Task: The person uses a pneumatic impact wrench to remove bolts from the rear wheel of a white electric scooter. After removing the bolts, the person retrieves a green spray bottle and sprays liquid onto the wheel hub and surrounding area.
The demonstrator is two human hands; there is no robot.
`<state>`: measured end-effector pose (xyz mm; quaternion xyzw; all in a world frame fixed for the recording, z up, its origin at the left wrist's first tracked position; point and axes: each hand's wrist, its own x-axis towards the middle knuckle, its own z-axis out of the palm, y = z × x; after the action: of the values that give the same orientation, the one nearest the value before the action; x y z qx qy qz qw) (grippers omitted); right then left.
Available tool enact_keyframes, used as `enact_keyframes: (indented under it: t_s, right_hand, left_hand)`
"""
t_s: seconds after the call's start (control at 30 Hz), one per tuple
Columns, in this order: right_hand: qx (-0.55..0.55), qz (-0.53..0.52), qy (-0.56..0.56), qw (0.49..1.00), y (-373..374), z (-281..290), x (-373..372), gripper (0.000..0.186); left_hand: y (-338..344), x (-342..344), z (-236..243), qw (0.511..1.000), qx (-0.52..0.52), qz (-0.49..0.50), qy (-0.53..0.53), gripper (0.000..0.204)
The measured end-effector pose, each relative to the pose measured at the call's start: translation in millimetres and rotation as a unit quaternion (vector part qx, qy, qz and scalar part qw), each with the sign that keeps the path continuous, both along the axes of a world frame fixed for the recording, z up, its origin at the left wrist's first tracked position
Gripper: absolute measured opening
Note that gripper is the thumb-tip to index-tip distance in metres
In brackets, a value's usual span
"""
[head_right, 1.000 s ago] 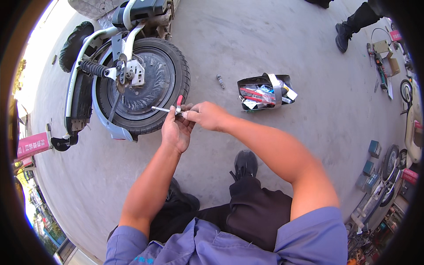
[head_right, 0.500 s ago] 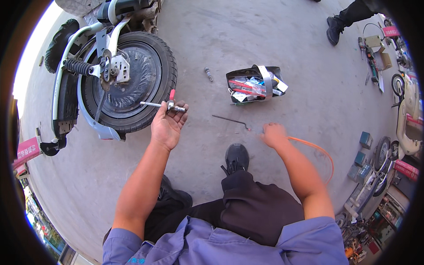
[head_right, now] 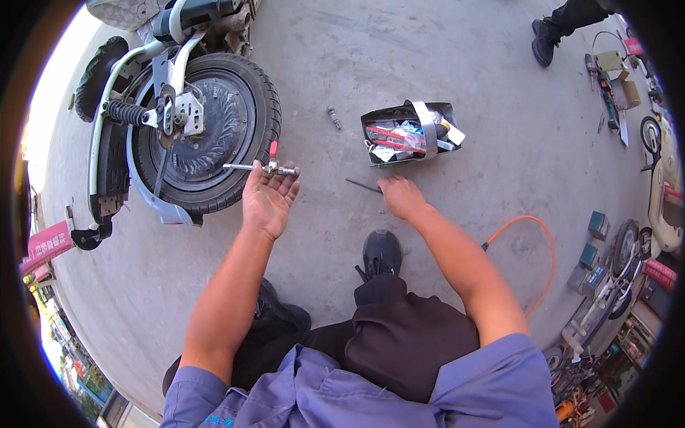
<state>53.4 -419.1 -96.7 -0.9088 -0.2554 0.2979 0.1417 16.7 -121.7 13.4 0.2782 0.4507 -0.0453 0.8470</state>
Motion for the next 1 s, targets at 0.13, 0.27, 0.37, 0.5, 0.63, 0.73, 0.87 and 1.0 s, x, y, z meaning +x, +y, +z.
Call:
enact_keyframes:
  t_s: [0.13,0.27,0.37,0.5,0.63,0.73,0.87,1.0]
  right_hand:
    - [0.036,-0.011,0.035,0.999,-10,11,-2,0.023]
    - [0.011,-0.078,0.08,0.994,-11,13,-35,0.022]
    - [-0.003,-0.065,0.055,0.996,-6,7,-45,0.023]
    - [-0.039,-0.026,0.054,0.997,-4,1,-41,0.025]
    - [0.124,-0.187,0.185,0.957,29,46,-28,0.024]
    - [0.239,-0.203,0.226,0.922,67,104,-18,0.022]
    - [0.296,-0.195,0.148,0.924,74,111,-11,0.023]
    - [0.268,-0.178,0.16,0.933,76,134,-4,0.023]
  left_hand:
    - [-9,-17,-8,1.0,-0.003,0.011,0.01,0.049]
    - [-28,-49,-29,0.997,0.034,-0.045,0.047,0.05]
    - [-35,-72,-47,0.986,0.057,-0.137,0.081,0.044]
    - [-54,-80,-50,0.966,0.096,-0.226,0.082,0.035]
    - [-69,-71,-35,0.955,0.11,-0.271,0.049,0.039]
    - [-76,-60,-16,0.968,0.055,-0.246,-0.008,0.038]
    - [-74,-42,8,0.971,0.026,-0.228,-0.059,0.031]
    - [-61,-38,10,0.969,0.01,-0.241,-0.05,0.028]
